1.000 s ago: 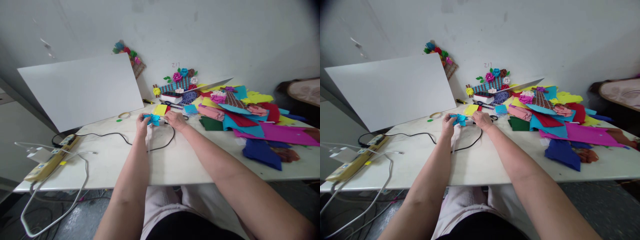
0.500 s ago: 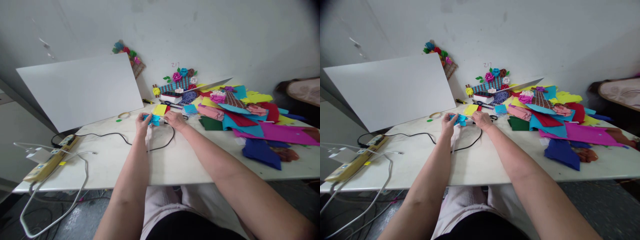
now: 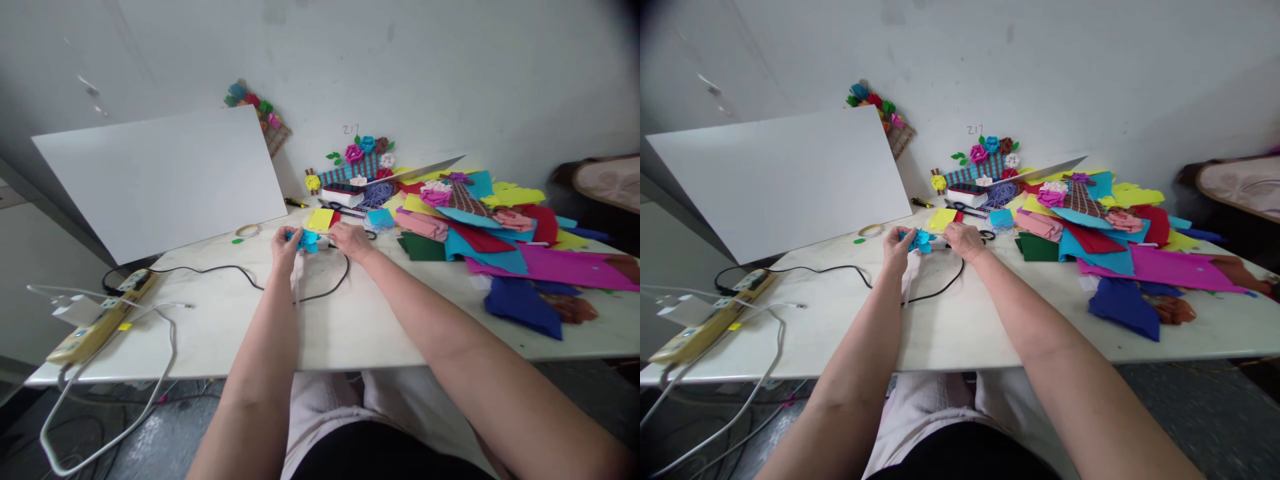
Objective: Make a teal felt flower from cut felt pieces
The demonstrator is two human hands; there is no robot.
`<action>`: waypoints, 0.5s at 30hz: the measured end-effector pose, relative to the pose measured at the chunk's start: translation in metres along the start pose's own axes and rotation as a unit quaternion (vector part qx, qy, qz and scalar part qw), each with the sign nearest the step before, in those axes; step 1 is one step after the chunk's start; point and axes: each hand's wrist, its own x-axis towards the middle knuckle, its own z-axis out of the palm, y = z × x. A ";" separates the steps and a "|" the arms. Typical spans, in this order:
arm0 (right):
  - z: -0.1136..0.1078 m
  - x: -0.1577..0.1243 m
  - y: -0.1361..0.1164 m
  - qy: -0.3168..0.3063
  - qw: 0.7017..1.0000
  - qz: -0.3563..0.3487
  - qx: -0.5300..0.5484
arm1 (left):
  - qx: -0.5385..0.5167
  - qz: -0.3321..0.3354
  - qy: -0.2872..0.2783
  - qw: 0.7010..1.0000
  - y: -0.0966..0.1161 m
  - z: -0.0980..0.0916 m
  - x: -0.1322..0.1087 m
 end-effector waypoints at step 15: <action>-0.005 0.002 -0.005 -0.020 1.000 0.003 0.000 | 0.033 -0.001 0.021 0.999 -0.006 -0.003 0.004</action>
